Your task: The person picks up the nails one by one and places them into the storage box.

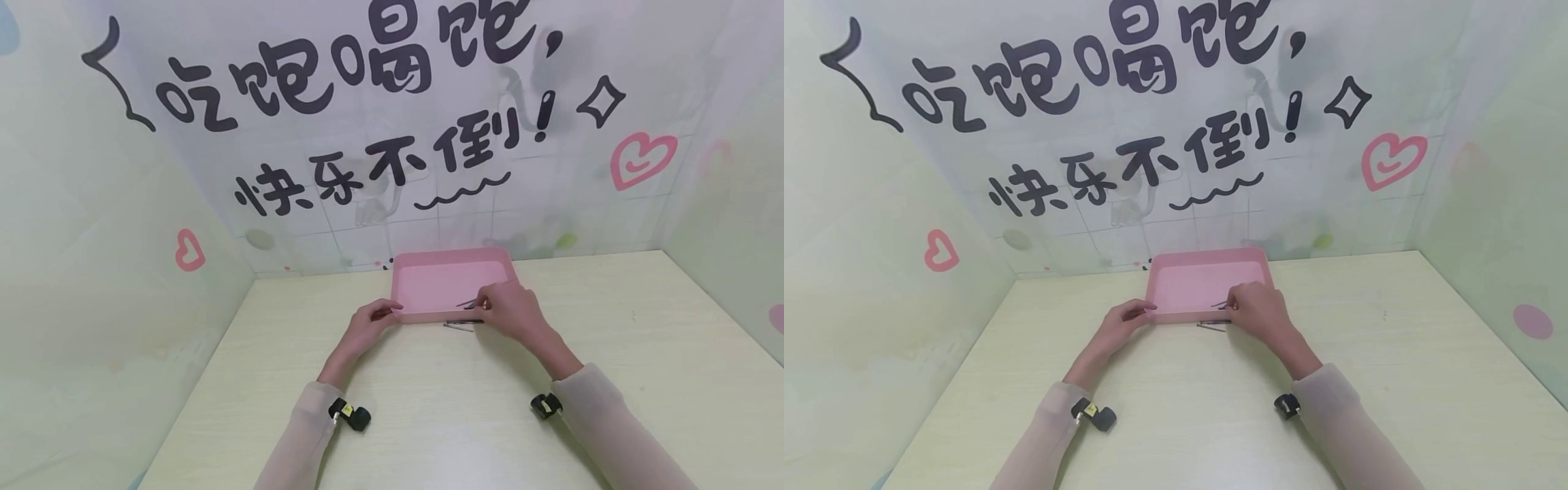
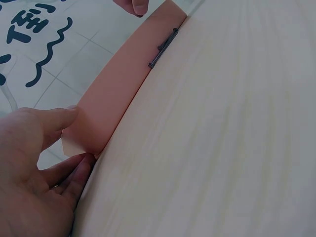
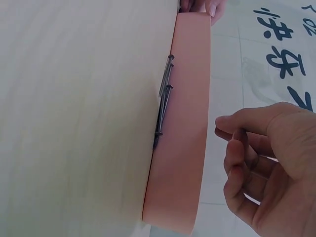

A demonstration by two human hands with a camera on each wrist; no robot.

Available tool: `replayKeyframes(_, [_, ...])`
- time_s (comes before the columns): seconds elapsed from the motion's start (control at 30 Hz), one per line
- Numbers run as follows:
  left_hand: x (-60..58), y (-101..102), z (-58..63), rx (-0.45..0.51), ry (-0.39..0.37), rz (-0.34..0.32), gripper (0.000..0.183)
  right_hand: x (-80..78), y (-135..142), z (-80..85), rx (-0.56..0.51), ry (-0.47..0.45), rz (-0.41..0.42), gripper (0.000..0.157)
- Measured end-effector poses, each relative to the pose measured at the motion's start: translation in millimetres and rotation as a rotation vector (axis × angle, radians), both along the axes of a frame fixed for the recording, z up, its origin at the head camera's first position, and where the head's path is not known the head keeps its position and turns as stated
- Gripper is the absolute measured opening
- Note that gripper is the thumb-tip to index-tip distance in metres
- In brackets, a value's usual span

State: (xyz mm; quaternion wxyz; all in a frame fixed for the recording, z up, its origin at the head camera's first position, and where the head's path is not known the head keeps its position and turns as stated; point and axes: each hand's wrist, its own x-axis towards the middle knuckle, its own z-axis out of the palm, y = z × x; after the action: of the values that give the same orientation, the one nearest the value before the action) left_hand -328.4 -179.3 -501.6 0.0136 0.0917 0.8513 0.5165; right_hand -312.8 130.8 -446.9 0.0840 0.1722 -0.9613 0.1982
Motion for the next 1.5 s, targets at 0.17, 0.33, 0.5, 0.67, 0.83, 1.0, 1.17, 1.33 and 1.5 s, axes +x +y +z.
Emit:
replayKeyframes(0.17, [0.7, -1, 0.3, 0.003, 0.004, -0.005, 0.022, -0.1, -4, -4.2, 0.042, -0.006, 0.112, 0.006])
replayKeyframes(0.33, [-0.1, -1, -1.0, 0.005, -0.005, -0.003, 0.023, 0.9, -8, -8.3, 0.069, -0.073, 0.202, 0.005])
replayKeyframes(0.5, [-0.5, -1, -1.2, -0.008, -0.005, 0.0, 0.023, 2.7, -10, -10.7, 0.091, -0.128, 0.225, 0.01])
replayKeyframes(0.67, [-0.5, 0, -1.3, -0.006, -0.001, -0.001, 0.023, 3.5, -11, -11.9, 0.089, -0.173, 0.222, 0.014])
replayKeyframes(0.83, [0.2, 0, -1.4, -0.003, 0.003, 0.003, 0.022, 3.5, -11, -12.1, 0.078, -0.183, 0.215, 0.012])
replayKeyframes(1.0, [0.9, 0, 1.2, -0.003, 0.003, 0.002, 0.022, 2.7, -10, -13.7, 0.085, -0.156, 0.207, 0.014])
replayKeyframes(1.17, [1.1, 1, 2.8, 0.0, -0.005, 0.0, 0.022, 1.4, -10, -15.7, 0.115, -0.159, 0.202, 0.01])
replayKeyframes(1.33, [1.7, 1, 3.2, -0.001, -0.008, 0.002, 0.022, 1.9, -10, -15.9, 0.137, -0.155, 0.211, 0.012])
replayKeyframes(1.5, [3.3, 2, 4.5, -0.001, -0.012, 0.013, 0.021, 2.5, -11, -15.4, 0.147, -0.136, 0.21, 0.015])
